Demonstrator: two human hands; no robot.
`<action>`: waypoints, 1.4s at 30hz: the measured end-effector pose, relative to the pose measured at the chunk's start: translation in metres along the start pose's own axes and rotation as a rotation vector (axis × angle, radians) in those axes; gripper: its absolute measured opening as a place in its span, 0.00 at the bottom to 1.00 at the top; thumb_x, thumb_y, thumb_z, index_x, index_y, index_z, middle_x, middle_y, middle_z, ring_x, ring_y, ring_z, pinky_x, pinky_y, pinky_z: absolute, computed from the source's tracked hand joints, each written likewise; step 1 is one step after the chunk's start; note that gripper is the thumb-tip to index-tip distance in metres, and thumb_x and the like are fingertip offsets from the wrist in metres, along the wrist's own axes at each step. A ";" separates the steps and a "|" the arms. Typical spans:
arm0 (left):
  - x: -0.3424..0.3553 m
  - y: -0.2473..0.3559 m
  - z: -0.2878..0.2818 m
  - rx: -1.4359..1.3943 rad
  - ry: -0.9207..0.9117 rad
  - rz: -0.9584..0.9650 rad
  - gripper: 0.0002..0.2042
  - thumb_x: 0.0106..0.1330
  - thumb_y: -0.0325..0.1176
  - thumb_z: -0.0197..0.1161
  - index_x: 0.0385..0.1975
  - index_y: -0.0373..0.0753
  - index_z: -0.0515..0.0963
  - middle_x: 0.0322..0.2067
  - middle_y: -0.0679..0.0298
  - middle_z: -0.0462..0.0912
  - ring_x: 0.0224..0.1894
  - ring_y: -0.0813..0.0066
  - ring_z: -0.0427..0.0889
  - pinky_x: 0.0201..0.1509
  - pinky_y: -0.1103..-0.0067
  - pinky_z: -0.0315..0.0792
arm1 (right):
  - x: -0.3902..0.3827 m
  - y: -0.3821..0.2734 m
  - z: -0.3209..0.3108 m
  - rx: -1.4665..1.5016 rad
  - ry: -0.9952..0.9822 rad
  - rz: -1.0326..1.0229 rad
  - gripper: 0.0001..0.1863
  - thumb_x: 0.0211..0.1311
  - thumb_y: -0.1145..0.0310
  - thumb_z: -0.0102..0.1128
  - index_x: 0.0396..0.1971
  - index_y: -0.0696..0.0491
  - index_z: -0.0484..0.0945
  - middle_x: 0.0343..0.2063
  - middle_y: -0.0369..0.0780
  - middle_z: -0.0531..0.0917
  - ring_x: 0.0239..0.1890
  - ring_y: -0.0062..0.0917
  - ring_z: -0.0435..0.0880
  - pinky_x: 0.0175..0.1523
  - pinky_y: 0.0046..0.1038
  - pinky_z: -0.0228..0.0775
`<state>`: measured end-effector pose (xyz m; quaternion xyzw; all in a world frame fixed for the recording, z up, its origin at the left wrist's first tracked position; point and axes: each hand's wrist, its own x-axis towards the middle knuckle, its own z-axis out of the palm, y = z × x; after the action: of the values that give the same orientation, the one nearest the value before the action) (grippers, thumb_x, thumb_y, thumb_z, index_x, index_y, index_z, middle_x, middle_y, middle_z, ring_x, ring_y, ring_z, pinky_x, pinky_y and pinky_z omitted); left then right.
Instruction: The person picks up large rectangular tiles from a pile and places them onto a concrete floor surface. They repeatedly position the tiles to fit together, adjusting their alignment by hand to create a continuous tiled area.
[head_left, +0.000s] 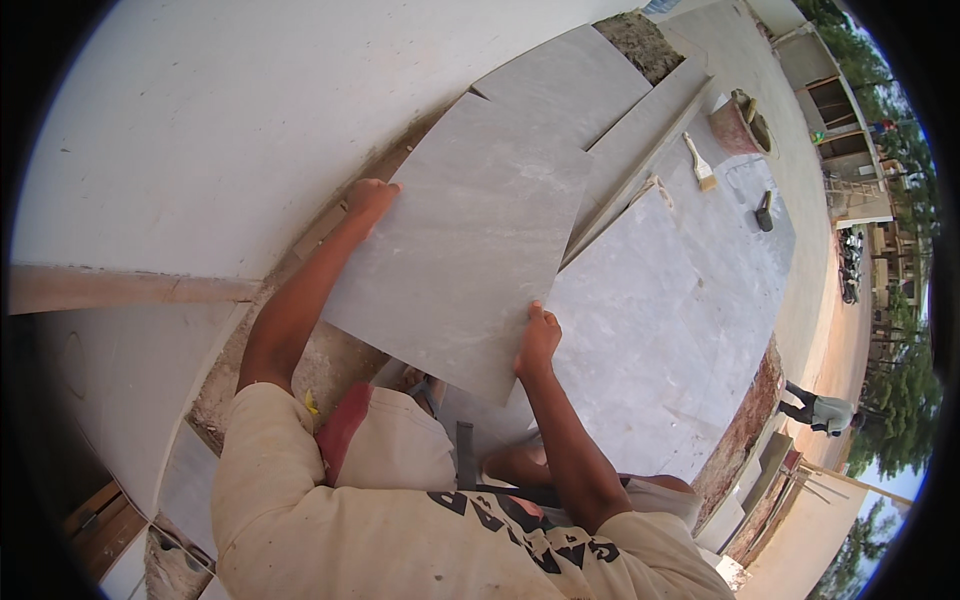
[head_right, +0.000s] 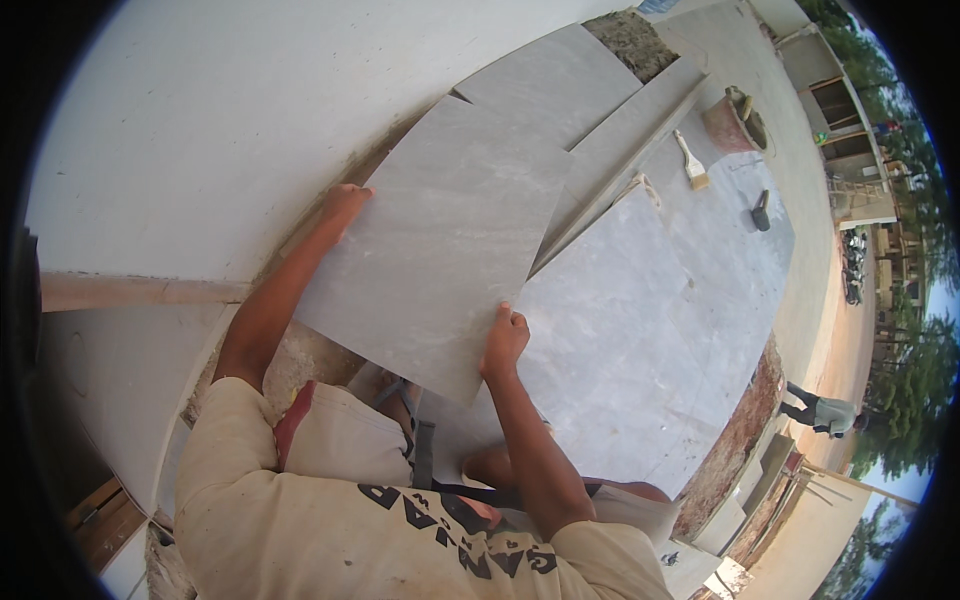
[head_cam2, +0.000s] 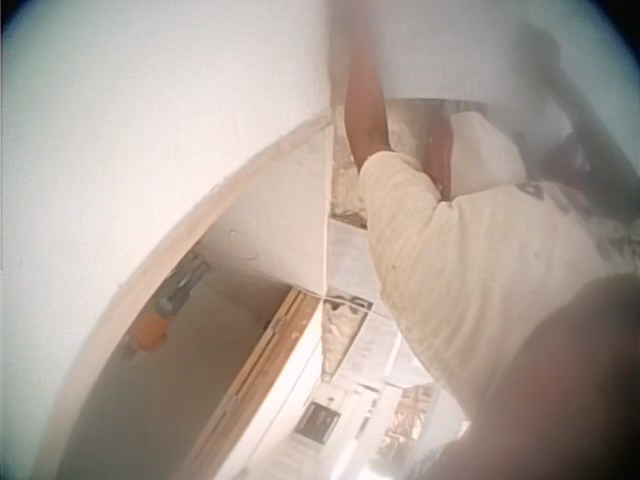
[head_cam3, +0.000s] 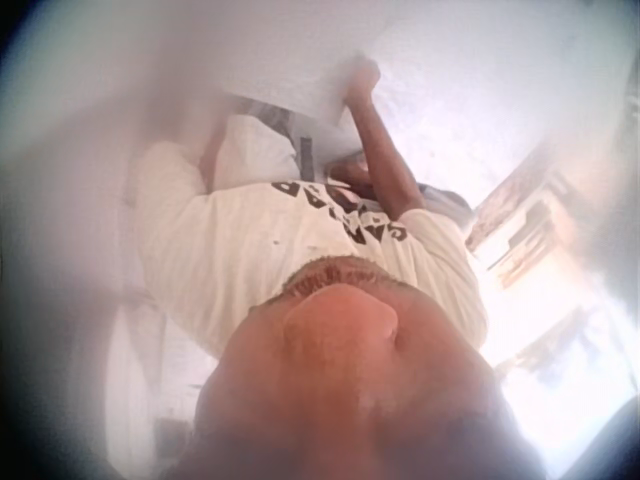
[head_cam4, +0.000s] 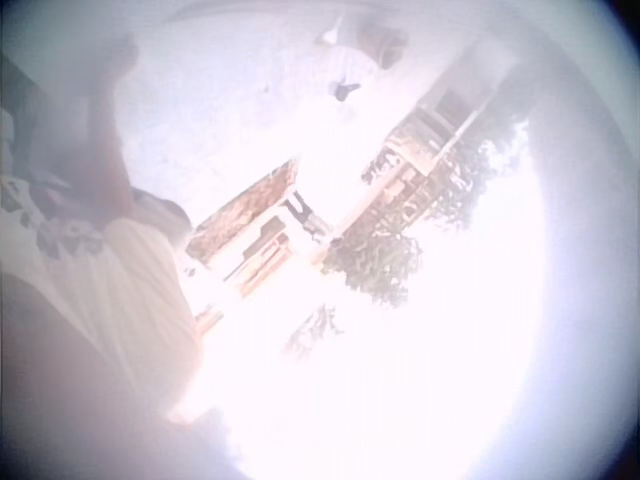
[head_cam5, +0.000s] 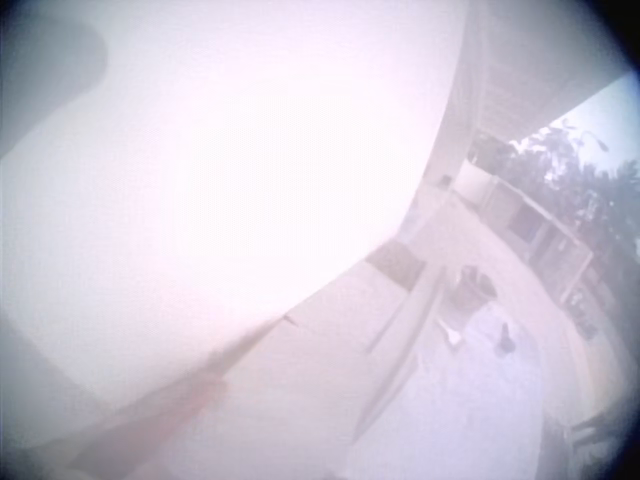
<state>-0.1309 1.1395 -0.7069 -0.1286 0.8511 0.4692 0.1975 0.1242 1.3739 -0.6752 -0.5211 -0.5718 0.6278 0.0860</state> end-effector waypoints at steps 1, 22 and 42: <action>0.005 -0.004 -0.002 -0.005 0.018 0.005 0.16 0.54 0.42 0.64 0.21 0.33 0.76 0.24 0.58 0.77 0.29 0.68 0.73 0.36 0.70 0.68 | 0.000 0.000 0.005 0.001 0.000 -0.013 0.14 0.65 0.63 0.53 0.23 0.55 0.69 0.20 0.31 0.67 0.24 0.16 0.62 0.29 0.24 0.58; 0.039 -0.031 -0.004 0.020 0.037 -0.011 0.15 0.54 0.41 0.63 0.24 0.32 0.76 0.22 0.63 0.76 0.27 0.74 0.72 0.32 0.72 0.67 | 0.023 0.028 0.044 0.047 -0.040 0.042 0.14 0.64 0.62 0.53 0.26 0.57 0.70 0.22 0.33 0.70 0.25 0.17 0.64 0.32 0.24 0.61; 0.062 -0.066 -0.036 0.407 0.134 0.145 0.27 0.54 0.49 0.63 0.48 0.33 0.75 0.43 0.52 0.79 0.45 0.60 0.78 0.54 0.70 0.68 | 0.002 0.043 0.075 0.267 -0.130 0.228 0.15 0.66 0.60 0.48 0.23 0.55 0.66 0.22 0.33 0.66 0.26 0.18 0.63 0.32 0.27 0.60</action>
<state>-0.1671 1.0718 -0.7674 -0.0554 0.9465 0.2910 0.1281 0.0874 1.3139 -0.7256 -0.5247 -0.4250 0.7362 0.0457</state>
